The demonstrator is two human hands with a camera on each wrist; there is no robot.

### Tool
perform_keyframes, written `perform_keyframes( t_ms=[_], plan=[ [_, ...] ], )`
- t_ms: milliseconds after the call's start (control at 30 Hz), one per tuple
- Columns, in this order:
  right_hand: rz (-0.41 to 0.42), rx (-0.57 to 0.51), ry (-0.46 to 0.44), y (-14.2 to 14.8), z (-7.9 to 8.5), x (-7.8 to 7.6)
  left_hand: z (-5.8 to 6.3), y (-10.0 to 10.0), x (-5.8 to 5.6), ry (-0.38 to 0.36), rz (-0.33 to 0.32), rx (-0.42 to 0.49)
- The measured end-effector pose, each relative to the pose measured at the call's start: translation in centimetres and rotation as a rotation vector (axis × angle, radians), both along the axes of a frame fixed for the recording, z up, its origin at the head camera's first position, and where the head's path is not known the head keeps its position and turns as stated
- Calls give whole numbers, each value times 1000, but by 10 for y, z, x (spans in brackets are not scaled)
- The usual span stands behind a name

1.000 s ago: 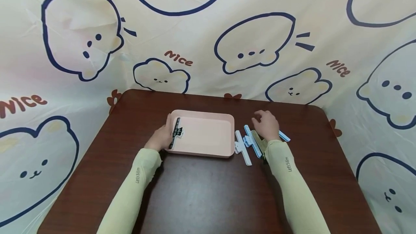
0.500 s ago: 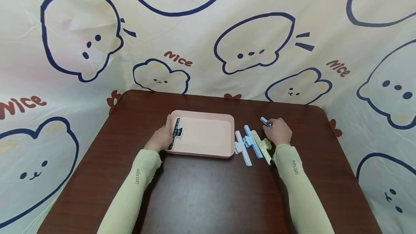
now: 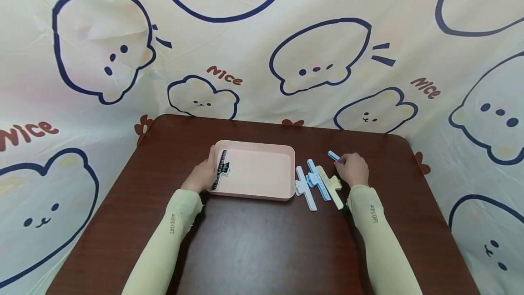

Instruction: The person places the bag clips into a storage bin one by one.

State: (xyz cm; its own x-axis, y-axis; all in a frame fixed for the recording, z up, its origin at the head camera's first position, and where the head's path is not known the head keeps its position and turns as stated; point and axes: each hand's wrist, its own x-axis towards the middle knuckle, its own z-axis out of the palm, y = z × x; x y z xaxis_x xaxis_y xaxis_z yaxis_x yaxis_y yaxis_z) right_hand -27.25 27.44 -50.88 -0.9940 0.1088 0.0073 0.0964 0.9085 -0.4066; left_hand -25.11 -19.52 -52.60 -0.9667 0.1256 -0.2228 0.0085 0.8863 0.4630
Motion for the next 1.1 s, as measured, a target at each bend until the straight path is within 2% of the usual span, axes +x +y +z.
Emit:
perform_keyframes(
  t_ms=[133,300,533,700,933,1033,1100],
  plan=[
    [16,-10,-1,4,-1,-2,0,1,-3,-11,5,16],
    [59,-28,3,12,0,-5,0,1,-4,16,-7,7],
    [88,-53,-30,23,-6,-10,-1,-1,0,2,-3,-17],
    [135,-74,-37,30,-12,-13,-4,-1,3,31,-15,-22],
    [200,-71,-121,39,-13,-18,-6,-2,1,11,0,-12],
    [209,-53,-90,44,-14,-20,-4,-1,-1,24,-10,-3],
    [181,-51,-53,47,-15,-20,-3,-2,-2,31,-14,1]
  ],
)
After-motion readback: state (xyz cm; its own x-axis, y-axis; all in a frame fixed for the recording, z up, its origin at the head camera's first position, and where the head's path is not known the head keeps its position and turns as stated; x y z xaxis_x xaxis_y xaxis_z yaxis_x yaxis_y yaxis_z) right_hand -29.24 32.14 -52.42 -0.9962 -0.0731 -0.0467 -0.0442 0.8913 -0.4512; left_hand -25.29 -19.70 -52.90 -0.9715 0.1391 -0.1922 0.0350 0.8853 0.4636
